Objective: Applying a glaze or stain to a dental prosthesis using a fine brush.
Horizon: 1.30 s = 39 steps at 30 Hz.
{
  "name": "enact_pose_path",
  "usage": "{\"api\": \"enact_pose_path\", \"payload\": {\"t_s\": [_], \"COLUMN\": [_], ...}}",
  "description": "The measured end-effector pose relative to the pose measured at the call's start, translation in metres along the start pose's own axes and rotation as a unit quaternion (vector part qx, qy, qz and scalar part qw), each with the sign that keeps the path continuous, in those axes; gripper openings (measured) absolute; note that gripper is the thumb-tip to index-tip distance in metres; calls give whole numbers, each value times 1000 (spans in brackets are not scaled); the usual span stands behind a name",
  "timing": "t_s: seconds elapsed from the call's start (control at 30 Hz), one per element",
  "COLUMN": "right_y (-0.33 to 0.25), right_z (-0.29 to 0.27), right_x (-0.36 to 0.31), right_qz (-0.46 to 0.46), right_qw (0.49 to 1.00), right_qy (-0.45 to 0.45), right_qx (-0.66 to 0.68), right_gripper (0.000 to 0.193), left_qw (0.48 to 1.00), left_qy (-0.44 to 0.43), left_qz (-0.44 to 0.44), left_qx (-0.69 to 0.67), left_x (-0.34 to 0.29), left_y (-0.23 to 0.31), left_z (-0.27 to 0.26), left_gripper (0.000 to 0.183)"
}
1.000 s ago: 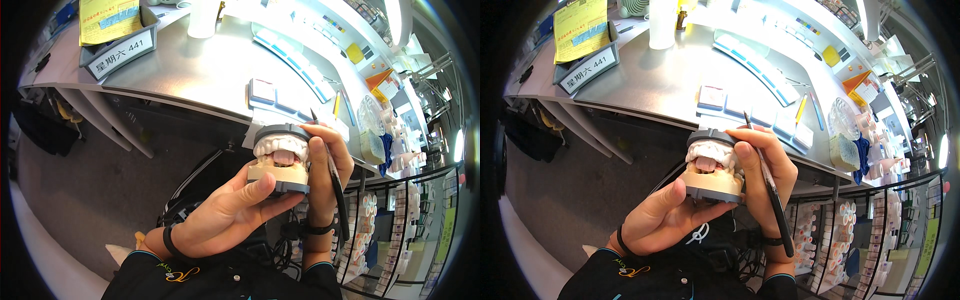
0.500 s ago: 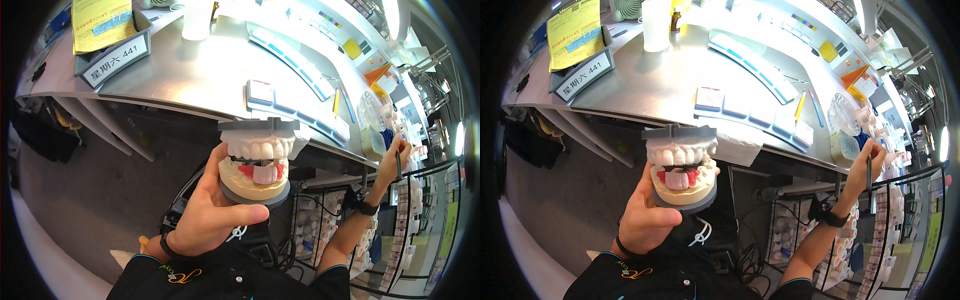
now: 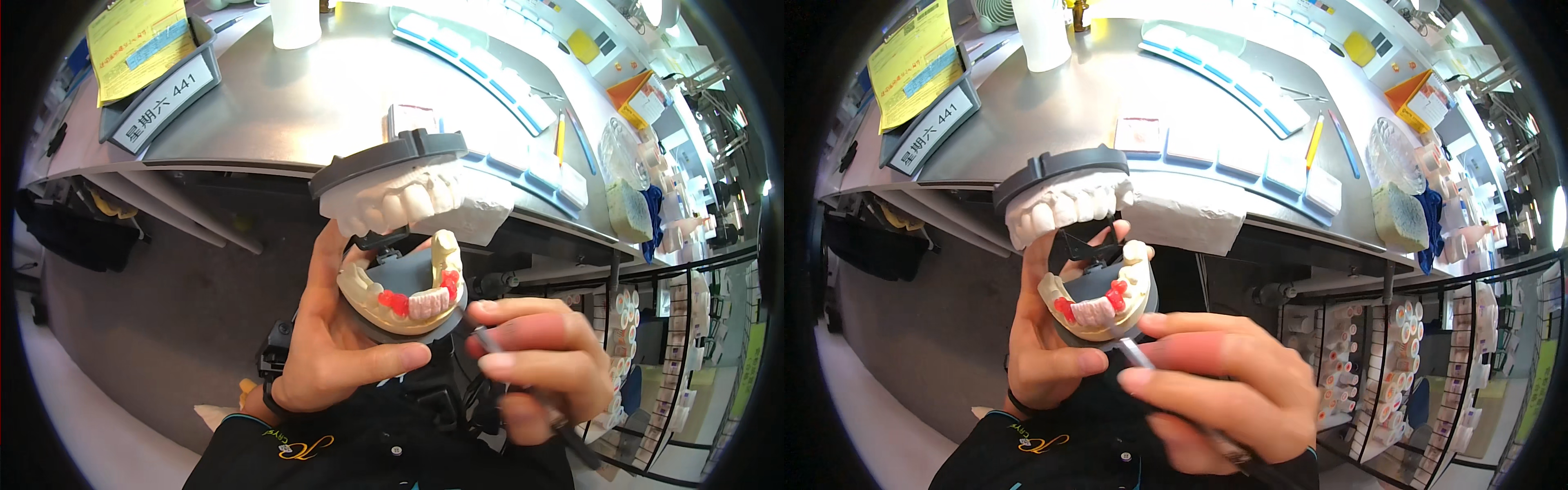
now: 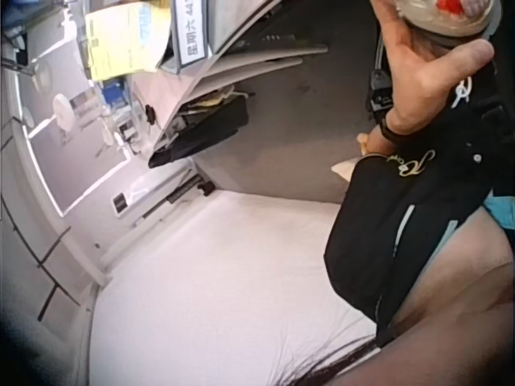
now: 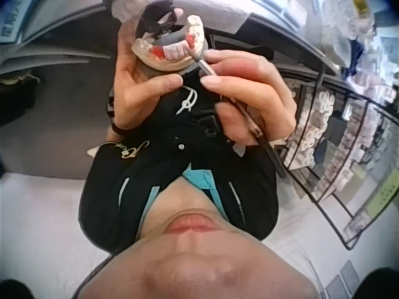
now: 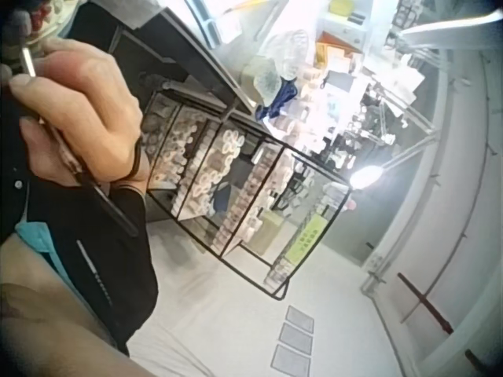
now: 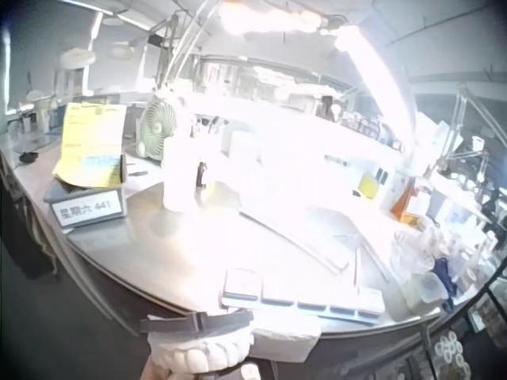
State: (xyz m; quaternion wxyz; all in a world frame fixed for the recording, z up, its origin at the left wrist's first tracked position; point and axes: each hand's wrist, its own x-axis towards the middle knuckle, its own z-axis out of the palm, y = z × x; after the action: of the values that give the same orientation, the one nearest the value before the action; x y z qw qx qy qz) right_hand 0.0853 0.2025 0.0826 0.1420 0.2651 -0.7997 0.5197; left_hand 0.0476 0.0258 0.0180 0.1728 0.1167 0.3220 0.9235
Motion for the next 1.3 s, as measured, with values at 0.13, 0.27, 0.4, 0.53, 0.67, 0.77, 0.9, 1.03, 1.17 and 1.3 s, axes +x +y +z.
{"api": "enact_pose_path", "payload": {"t_s": [0.13, 0.27, 0.4, 0.53, 0.67, 0.77, 0.9, 1.03, 1.17, 1.3], "right_y": [18, 17, 16, 17, 21, 20, 19, 20, 17, 21], "right_z": [14, 19, 16, 16, 18, 16, 17, 21, 18, 25], "right_x": [4, 4, 9, 9, 7, 10, 9, 9, 8, 11], "right_qz": [-71, -65, -53, -55, -58, -61, -58, -64, -37, -55], "right_qw": [997, 997, 998, 998, 998, 998, 998, 997, 999, 996], "right_qy": [11, 22, -5, -6, 6, -9, -8, 38, 12, 70], "right_qx": [-38, -32, -34, -40, -7, -35, -29, -25, 1, -15], "right_gripper": [30, 31, 32, 32, 30, 30, 29, 25, 27, 22], "left_qw": [998, 996, 991, 987, 976, 975, 978, 979, 971, 983], "left_qy": [-15, 15, 7, -7, -2, 23, 41, 42, 0, 53], "left_qz": [43, 57, 81, 101, 110, 84, 72, 81, 97, 78], "left_qx": [53, 69, 107, 126, 188, 205, 191, 184, 220, 155], "left_x": [-1, -3, -1, 3, -1, -4, -4, -3, -4, -5], "left_y": [-5, -7, -6, -8, -5, -4, -3, -5, -5, -5], "left_z": [-9, -9, -13, -15, -20, -15, -15, -15, -21, -15], "left_gripper": [102, 103, 102, 99, 98, 98, 98, 98, 98, 99]}}
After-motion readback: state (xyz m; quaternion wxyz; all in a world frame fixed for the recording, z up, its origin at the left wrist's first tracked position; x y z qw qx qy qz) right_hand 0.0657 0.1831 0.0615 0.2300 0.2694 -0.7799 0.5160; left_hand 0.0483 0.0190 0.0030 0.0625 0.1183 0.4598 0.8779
